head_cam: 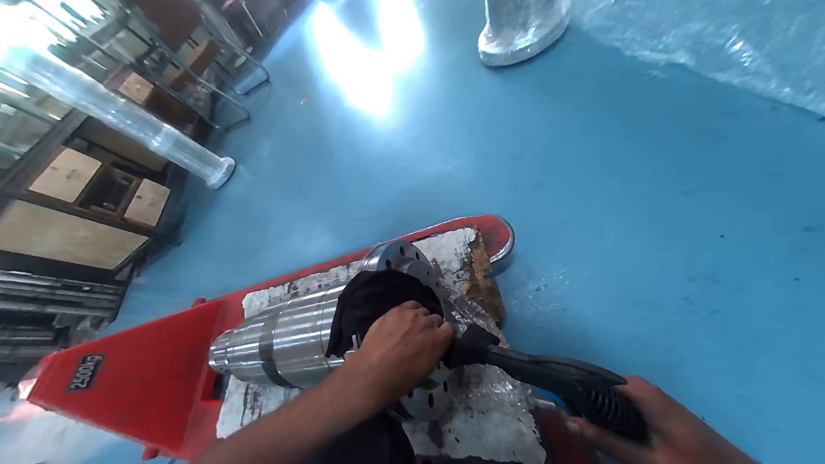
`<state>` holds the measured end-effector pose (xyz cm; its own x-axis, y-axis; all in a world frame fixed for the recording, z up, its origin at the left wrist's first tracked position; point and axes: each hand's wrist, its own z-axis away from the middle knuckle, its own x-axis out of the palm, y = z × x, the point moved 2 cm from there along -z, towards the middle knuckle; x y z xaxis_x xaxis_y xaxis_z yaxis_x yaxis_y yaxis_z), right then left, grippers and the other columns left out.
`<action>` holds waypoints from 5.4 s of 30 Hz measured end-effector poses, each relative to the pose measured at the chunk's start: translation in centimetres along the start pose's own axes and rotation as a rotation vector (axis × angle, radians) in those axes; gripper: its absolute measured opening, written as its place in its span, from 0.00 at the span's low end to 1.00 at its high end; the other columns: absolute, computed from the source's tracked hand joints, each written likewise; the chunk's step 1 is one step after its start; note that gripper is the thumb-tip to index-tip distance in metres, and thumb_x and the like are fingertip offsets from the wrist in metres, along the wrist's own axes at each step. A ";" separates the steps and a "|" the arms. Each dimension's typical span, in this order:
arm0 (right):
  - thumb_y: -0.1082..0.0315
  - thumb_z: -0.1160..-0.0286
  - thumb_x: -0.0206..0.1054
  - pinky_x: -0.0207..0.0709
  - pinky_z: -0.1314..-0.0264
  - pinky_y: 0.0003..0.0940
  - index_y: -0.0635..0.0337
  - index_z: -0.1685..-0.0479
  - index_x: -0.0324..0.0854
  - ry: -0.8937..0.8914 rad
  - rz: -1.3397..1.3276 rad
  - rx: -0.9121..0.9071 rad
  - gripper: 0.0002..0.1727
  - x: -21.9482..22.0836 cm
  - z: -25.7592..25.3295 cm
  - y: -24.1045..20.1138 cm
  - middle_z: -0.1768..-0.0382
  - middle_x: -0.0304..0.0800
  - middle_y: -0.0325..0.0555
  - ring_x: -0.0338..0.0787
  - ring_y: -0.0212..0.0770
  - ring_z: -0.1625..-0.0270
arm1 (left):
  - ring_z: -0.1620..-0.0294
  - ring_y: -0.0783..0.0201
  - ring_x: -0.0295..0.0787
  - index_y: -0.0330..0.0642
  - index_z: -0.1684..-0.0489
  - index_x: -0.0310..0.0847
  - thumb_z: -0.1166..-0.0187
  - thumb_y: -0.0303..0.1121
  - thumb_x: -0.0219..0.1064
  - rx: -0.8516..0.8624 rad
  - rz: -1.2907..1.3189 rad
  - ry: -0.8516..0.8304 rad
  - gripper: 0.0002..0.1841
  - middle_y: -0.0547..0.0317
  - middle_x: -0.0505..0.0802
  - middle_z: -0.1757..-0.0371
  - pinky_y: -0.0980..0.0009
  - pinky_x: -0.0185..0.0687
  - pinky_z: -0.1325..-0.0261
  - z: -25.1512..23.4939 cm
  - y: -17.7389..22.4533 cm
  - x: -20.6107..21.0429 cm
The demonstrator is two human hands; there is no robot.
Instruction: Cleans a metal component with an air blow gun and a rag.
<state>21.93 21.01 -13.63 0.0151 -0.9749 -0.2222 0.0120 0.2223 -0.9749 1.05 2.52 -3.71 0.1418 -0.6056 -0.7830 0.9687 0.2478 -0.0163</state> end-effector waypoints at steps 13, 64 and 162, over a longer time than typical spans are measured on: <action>0.49 0.30 0.74 0.88 0.62 0.32 0.48 0.51 0.84 -0.214 -0.813 0.215 0.17 1.0 -2.7 4.7 0.67 0.92 0.38 0.92 0.35 0.67 | 0.49 0.55 0.92 0.39 0.51 0.84 0.14 0.26 0.56 -0.058 -0.066 0.021 0.09 0.53 0.93 0.57 0.59 0.81 0.33 -0.4 0.4 0.2; 0.61 0.26 0.66 0.91 0.52 0.35 0.59 0.47 0.81 -0.028 -0.792 0.208 0.14 0.7 -7.1 2.2 0.64 0.94 0.48 0.96 0.42 0.61 | 0.48 0.52 0.91 0.50 0.50 0.90 0.21 0.37 0.68 -0.058 0.045 -0.073 0.09 0.57 0.95 0.54 0.43 0.82 0.45 -3.4 -7.9 -4.4; 0.59 0.20 0.57 0.92 0.49 0.39 0.63 0.35 0.77 0.093 -0.753 0.295 0.21 -1.8 -4.4 3.2 0.61 0.96 0.52 0.97 0.48 0.59 | 0.45 0.61 0.90 0.35 0.37 0.84 0.13 0.26 0.58 -0.293 0.876 0.570 0.14 0.48 0.93 0.47 0.54 0.84 0.35 -3.0 -9.7 -4.7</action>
<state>17.54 23.47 -16.41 -0.1852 -0.8585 0.4783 0.2485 -0.5118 -0.8224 -9.63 5.22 -1.72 0.5715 0.2917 -0.7670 0.4799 0.6394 0.6007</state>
